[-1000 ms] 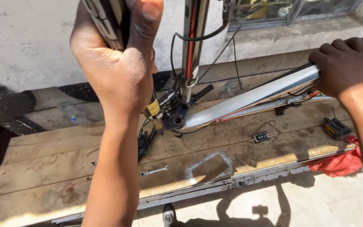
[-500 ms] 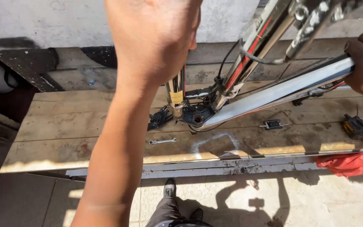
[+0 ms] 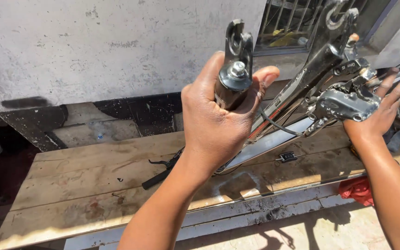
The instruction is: The person uses a multi-tool to tighten a bolt on a bicycle pedal. They then wipe the bicycle frame with a cloth and use a wrench to tighten a bolt on the handlebar stem.
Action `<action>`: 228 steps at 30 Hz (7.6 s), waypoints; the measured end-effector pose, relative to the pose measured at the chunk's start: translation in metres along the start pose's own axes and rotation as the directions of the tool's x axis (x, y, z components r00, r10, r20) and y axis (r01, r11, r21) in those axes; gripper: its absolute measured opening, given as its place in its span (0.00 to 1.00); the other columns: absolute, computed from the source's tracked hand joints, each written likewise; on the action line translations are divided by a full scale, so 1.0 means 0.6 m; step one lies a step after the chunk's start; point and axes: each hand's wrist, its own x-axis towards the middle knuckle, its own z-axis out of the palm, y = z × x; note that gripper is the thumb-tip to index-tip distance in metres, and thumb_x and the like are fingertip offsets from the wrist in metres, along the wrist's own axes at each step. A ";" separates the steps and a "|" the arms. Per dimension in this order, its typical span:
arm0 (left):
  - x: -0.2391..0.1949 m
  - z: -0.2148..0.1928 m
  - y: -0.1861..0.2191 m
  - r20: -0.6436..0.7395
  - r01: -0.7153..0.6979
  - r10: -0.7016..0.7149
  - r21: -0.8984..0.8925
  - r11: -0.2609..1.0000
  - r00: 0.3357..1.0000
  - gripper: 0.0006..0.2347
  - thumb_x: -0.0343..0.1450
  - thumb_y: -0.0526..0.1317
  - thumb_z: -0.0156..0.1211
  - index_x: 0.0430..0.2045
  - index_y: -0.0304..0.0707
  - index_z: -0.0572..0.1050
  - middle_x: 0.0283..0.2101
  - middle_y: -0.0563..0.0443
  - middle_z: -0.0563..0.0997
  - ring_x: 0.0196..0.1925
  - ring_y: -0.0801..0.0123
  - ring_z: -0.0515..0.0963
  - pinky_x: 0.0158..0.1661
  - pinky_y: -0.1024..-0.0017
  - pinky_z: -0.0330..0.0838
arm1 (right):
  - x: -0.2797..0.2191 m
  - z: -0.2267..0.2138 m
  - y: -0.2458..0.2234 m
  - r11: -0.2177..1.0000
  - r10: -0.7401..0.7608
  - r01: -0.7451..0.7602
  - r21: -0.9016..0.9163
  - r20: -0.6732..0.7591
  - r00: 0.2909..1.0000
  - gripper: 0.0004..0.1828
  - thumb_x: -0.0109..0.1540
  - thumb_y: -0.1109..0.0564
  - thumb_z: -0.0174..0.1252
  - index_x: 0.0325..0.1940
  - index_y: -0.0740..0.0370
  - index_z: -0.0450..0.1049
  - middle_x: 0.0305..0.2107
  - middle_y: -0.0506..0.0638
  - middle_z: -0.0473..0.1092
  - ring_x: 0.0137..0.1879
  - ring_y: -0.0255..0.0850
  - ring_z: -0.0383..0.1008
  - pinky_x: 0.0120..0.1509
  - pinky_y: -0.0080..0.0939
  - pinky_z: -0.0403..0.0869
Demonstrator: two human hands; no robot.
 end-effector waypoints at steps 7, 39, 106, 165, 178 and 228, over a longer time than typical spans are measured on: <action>-0.028 0.012 0.007 -0.057 -0.066 0.079 0.195 0.979 0.995 0.08 0.70 0.42 0.59 0.25 0.44 0.66 0.22 0.64 0.71 0.23 0.83 0.54 0.22 0.79 0.58 | -0.020 -0.006 0.000 0.920 0.235 -0.174 -0.352 0.139 0.962 0.33 0.72 0.39 0.63 0.63 0.67 0.57 0.71 0.74 0.30 0.64 0.68 0.42 0.53 0.51 0.76; -0.036 0.033 0.024 -0.154 -0.078 0.118 0.244 0.967 0.981 0.11 0.67 0.45 0.52 0.22 0.48 0.56 0.19 0.66 0.58 0.28 0.82 0.49 0.26 0.88 0.55 | -0.379 -0.038 -0.557 0.571 -0.783 -0.053 0.819 0.563 0.265 0.06 0.59 0.56 0.55 0.30 0.60 0.68 0.25 0.51 0.68 0.32 0.46 0.66 0.36 0.45 0.63; -0.208 0.026 0.014 0.114 -0.441 0.426 0.241 0.864 0.897 0.12 0.68 0.43 0.64 0.20 0.37 0.69 0.19 0.57 0.65 0.17 0.73 0.58 0.19 0.71 0.52 | -0.333 -0.550 -0.284 0.071 0.367 -0.373 0.925 0.324 0.872 0.19 0.64 0.55 0.56 0.53 0.55 0.54 0.15 0.46 0.55 0.17 0.31 0.53 0.20 0.33 0.57; -0.068 -0.078 -0.108 0.077 -0.104 0.101 0.038 0.994 0.992 0.09 0.68 0.30 0.50 0.35 0.50 0.64 0.31 0.65 0.71 0.27 0.78 0.70 0.34 0.80 0.66 | -0.260 -0.483 -0.477 0.249 0.334 -0.240 0.938 0.150 0.931 0.13 0.71 0.45 0.37 0.43 0.51 0.44 0.17 0.46 0.41 0.23 0.34 0.42 0.30 0.34 0.48; -0.091 -0.096 -0.122 0.186 -0.061 0.062 -0.011 0.998 0.981 0.10 0.65 0.31 0.49 0.35 0.48 0.66 0.28 0.63 0.73 0.24 0.77 0.69 0.32 0.80 0.67 | -0.243 -0.494 -0.572 -0.387 0.102 -0.650 0.654 0.731 0.675 0.17 0.63 0.49 0.48 0.36 0.69 0.65 0.10 0.71 0.69 0.06 0.49 0.60 0.12 0.44 0.67; -0.081 -0.098 -0.154 0.371 -0.087 0.035 0.123 0.989 0.928 0.17 0.67 0.51 0.54 0.12 0.47 0.58 0.12 0.60 0.59 0.18 0.67 0.51 0.19 0.67 0.52 | -0.341 -0.486 -0.668 -0.368 0.446 -0.197 0.909 0.359 0.820 0.14 0.62 0.61 0.57 0.41 0.81 0.73 0.24 0.71 0.70 0.20 0.52 0.70 0.27 0.41 0.72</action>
